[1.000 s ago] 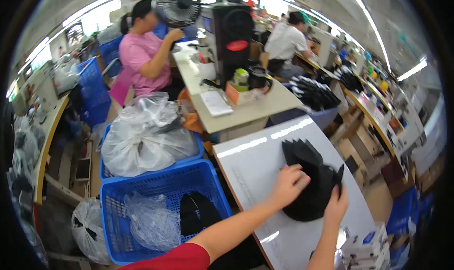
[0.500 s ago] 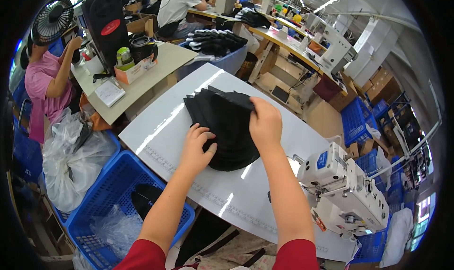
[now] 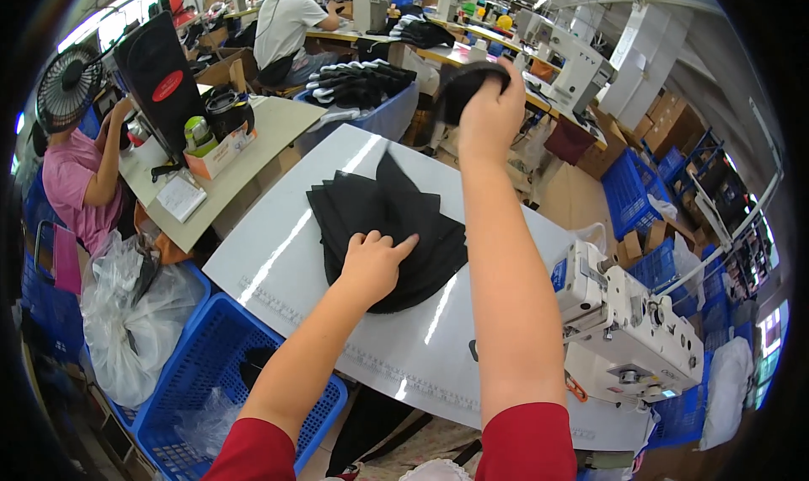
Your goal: Stacking black shoe upper components and placing them into a plastic bag for storage or transport.
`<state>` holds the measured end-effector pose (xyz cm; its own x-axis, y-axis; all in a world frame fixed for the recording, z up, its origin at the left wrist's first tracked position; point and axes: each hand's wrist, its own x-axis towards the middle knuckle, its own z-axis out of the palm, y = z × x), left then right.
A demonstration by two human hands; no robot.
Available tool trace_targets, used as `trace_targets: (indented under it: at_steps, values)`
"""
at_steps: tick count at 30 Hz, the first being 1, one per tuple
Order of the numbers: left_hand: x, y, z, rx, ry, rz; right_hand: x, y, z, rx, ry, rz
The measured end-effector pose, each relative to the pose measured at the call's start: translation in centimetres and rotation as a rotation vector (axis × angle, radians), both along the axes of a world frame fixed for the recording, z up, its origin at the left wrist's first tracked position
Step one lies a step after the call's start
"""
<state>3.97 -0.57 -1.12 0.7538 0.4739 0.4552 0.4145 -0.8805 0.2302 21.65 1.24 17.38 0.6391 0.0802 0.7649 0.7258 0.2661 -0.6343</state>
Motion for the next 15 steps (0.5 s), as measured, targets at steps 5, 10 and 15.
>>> trace_targets:
  at_steps: [5, 10, 15]
  values:
    - [-0.6, -1.0, 0.4, -0.026, 0.164, -0.071, -0.8, -1.0, -3.3, -0.123, -0.360, -0.121]
    - [-1.8, -1.0, 0.2, 0.013, 0.048, -0.095, -3.4, -4.8, -13.9, -0.695, -0.615, 0.121]
    - [-5.3, -1.9, 0.3, -0.156, 0.022, -0.180, -5.5, -8.4, -17.9, -0.809, -0.670, 0.227]
